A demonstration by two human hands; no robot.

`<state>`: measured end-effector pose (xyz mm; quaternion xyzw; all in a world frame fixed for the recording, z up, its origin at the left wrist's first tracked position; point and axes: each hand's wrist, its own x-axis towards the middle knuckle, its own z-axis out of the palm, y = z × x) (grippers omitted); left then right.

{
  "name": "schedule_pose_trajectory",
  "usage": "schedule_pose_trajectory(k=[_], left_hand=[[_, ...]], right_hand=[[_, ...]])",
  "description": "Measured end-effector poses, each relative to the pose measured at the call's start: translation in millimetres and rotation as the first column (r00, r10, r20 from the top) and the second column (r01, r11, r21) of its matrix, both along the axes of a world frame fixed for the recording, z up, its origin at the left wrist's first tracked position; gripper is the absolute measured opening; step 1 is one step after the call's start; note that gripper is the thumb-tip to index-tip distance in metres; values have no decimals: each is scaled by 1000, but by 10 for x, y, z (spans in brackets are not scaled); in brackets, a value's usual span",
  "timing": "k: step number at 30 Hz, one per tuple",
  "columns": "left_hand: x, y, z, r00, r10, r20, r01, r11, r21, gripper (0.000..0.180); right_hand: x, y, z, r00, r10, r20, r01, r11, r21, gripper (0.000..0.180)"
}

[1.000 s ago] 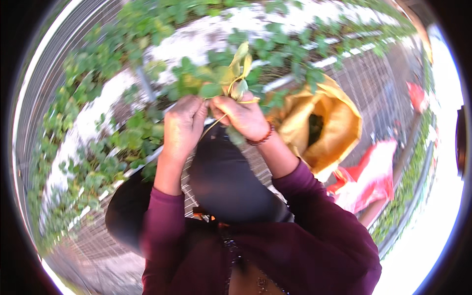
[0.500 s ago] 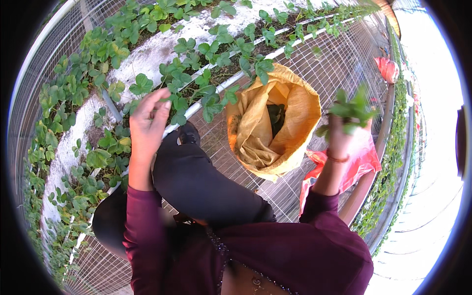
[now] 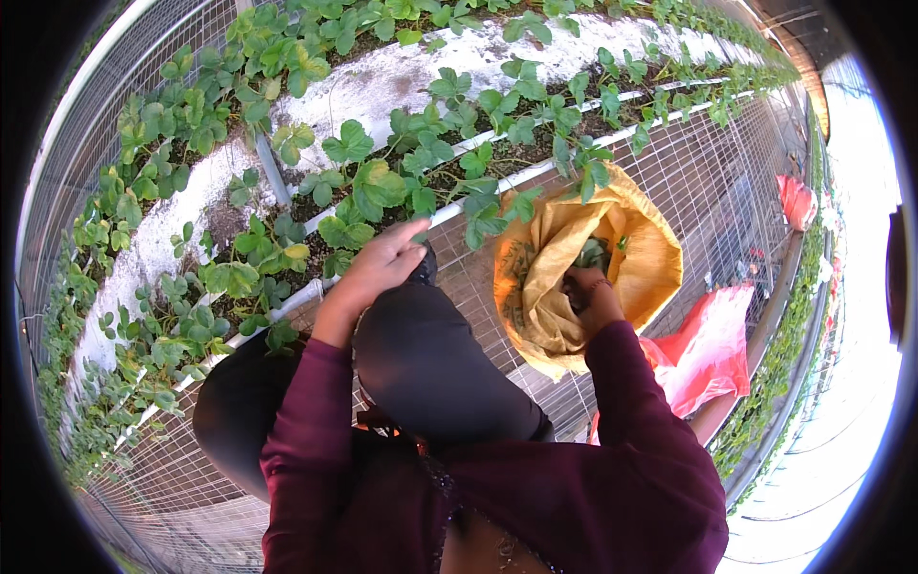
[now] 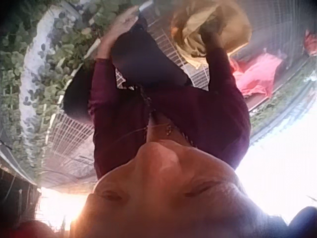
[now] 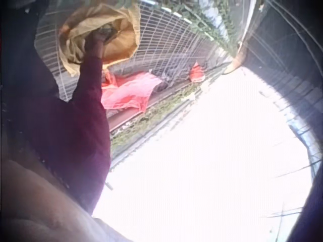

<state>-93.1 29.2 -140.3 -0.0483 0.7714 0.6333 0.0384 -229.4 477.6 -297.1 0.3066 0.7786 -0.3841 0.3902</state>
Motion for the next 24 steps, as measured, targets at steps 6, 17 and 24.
schedule_pose_trajectory(k=[6, 17, 24], left_hand=[[-342, -199, -202, 814, 554, -175, -580, 758, -298, 50], [8, -1101, -212, 824, 564, 57, -468, 733, -493, 14], [-407, -1414, -42, 902, 82, 424, 277, 643, -714, 26]], right_hand=[[492, -425, 1166, 451, 652, -610, -210, 741, 638, 62], [127, -3588, 1878, 92, 302, -949, -896, 440, 53, 6], [110, -4108, 1026, 131, 733, -668, -810, 467, 354, 27]])
